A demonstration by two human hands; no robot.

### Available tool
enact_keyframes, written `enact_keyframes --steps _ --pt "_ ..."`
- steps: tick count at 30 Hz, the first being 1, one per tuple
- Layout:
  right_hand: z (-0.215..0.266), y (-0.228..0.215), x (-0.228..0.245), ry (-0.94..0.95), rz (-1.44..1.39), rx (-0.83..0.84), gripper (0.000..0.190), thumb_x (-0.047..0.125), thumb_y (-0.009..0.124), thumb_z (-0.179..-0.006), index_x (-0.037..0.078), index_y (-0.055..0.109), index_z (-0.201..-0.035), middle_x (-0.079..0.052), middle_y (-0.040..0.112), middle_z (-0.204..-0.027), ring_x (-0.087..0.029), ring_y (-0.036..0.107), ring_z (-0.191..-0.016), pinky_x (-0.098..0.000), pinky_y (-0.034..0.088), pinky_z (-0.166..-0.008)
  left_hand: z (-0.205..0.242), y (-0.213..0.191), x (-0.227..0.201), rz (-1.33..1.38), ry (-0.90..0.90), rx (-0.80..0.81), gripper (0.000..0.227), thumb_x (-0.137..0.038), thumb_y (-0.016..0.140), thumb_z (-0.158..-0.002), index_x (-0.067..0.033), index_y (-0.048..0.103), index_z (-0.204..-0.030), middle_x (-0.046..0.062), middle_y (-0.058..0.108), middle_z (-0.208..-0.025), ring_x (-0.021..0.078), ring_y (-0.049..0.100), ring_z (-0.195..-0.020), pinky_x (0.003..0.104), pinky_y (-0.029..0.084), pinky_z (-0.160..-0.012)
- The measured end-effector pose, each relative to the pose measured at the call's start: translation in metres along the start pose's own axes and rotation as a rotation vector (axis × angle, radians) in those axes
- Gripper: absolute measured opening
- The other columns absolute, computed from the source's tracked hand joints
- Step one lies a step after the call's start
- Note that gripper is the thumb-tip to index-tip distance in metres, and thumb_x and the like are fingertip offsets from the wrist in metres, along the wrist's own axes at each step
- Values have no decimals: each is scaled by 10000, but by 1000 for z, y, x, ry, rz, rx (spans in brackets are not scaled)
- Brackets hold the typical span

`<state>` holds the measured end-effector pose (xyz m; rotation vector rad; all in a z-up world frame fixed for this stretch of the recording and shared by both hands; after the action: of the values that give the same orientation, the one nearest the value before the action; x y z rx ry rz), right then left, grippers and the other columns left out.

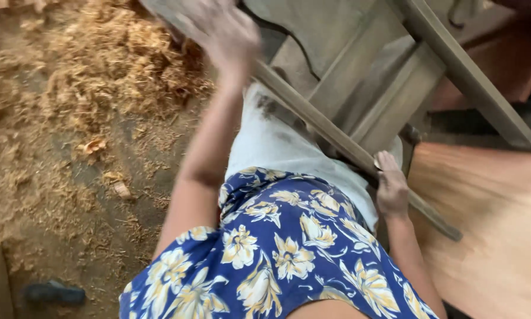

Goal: Sanding a wooden chair frame by hand using sandpaper

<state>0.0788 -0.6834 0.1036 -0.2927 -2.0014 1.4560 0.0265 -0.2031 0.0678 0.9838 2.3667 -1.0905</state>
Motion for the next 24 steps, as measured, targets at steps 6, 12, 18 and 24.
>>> enact_keyframes --steps 6,12,18,24 --pt "-19 31 12 -83 -6 -131 509 -118 500 -967 -28 568 -1464 -190 531 -1544 -385 472 -1465 -449 378 -1231 95 -64 -52 70 725 700 747 -501 504 -1053 -257 149 -1663 132 -38 -1701 272 -54 -1581 571 -215 -1211" --pt "-75 58 72 -299 168 -168 458 -29 542 -951 -25 628 -1400 -194 616 -1452 -314 586 -1362 -406 471 -1173 -25 -38 16 72 669 589 578 -2 529 -984 -144 466 -1541 46 216 -1651 258 4 -1512 561 -35 -1243" --pt "-175 60 132 -202 -775 160 526 -175 489 -926 -25 537 -1429 -201 508 -1529 -298 556 -1374 -328 451 -1171 -30 -33 35 -259 97 107 954 -270 620 -1083 -88 -137 -1634 293 -199 -1670 450 -26 -1586 577 143 -1372" --pt "-194 93 156 231 -1503 30 286 228 501 -1107 66 624 -1309 14 648 -991 -42 517 -757 -179 422 -654 59 -111 -72 571 222 606 656 -427 426 -1083 38 218 -1497 315 356 -1472 460 455 -1360 574 475 -1150"
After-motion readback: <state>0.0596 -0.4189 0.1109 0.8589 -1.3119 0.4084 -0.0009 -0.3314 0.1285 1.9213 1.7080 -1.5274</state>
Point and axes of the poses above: each hand's wrist, its own z-axis away from the middle knuckle, its own y-axis out of the palm, x = y × z, the point moved 2 cm from there along -z, towards the middle knuckle
